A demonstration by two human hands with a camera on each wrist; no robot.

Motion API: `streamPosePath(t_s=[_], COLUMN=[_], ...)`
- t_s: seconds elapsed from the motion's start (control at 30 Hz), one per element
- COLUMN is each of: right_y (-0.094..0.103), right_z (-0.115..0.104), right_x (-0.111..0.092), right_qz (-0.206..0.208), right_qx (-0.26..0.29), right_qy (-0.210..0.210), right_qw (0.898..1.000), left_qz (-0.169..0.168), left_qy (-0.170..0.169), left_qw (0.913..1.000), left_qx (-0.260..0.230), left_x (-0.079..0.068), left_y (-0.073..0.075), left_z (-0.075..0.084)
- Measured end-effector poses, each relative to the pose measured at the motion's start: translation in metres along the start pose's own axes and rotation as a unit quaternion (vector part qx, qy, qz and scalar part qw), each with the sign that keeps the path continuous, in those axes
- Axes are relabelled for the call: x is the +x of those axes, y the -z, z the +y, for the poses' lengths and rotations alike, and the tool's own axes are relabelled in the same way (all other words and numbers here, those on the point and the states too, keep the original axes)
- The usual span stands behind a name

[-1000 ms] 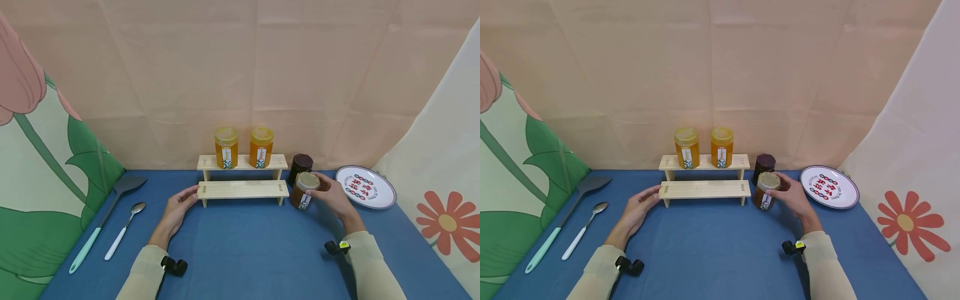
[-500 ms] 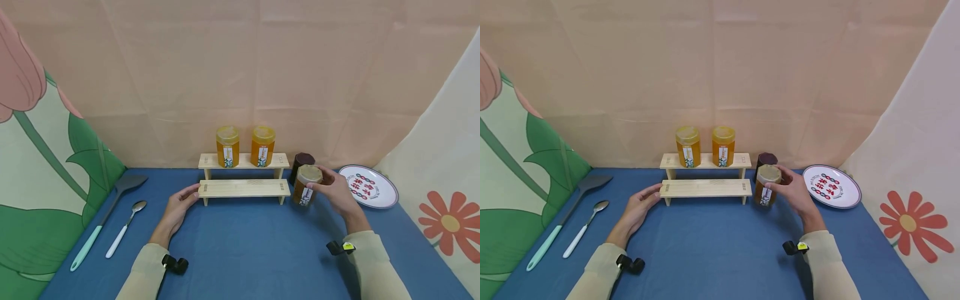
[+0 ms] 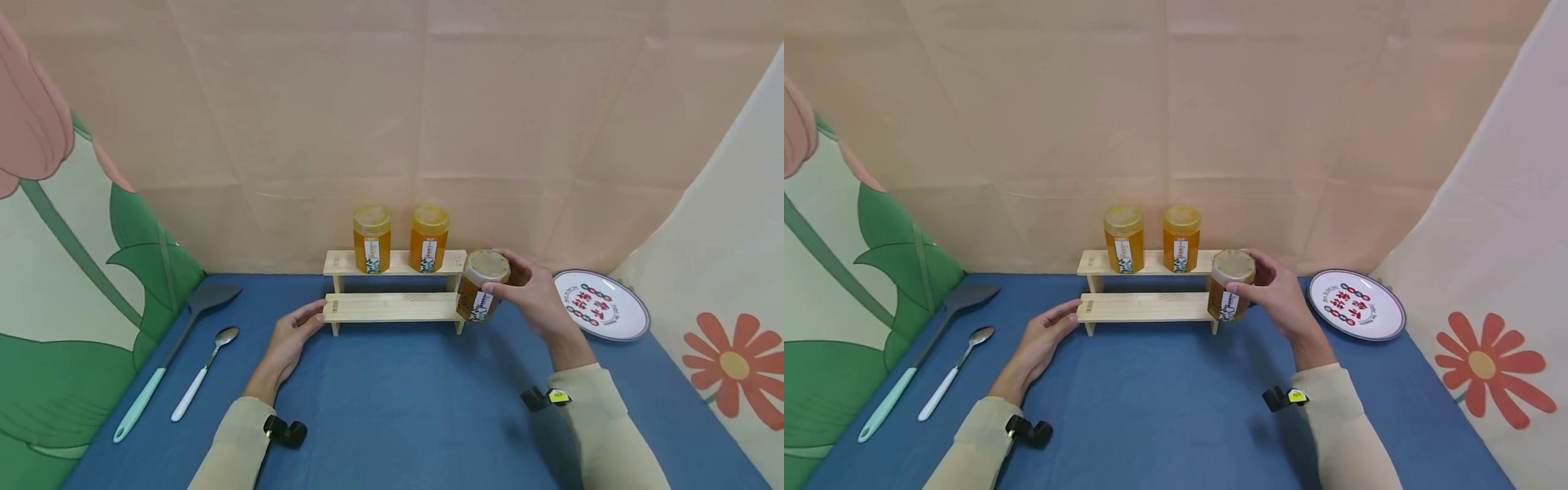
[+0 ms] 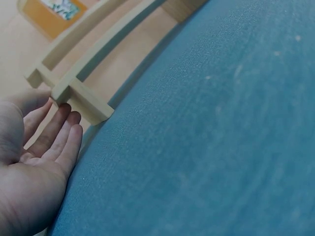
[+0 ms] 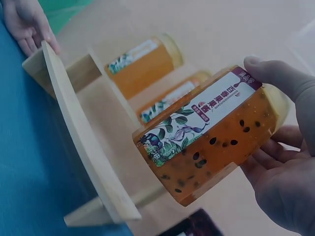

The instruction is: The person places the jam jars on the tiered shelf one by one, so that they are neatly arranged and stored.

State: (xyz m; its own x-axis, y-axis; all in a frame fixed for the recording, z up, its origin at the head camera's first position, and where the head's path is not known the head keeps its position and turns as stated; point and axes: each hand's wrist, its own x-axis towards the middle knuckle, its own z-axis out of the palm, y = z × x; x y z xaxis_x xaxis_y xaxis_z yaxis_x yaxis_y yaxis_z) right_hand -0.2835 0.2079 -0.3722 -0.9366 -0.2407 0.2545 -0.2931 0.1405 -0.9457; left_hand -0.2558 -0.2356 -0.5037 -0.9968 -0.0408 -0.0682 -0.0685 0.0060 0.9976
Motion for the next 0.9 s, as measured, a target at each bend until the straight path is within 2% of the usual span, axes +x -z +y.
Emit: streamPosePath(t_s=[0.2, 0.57, 0.9], right_y=[-0.019, -0.052, -0.08], right_z=[-0.008, -0.01, -0.013], right_x=[0.011, 0.023, 0.035], right_qz=[-0.035, -0.064, -0.086], right_qx=[0.006, -0.011, 0.019], right_qy=[0.017, 0.002, 0.001], right_qw=[0.999, 0.998, 0.996], left_qz=[0.005, 0.008, 0.004], left_qy=[0.003, 0.008, -0.006], left_qw=[1.0, 0.9999, 1.0], left_qx=[0.0, 0.003, -0.005], left_x=[-0.002, -0.003, -0.001], left_y=[0.003, 0.002, 0.0], left_z=[0.001, -0.003, -0.003])
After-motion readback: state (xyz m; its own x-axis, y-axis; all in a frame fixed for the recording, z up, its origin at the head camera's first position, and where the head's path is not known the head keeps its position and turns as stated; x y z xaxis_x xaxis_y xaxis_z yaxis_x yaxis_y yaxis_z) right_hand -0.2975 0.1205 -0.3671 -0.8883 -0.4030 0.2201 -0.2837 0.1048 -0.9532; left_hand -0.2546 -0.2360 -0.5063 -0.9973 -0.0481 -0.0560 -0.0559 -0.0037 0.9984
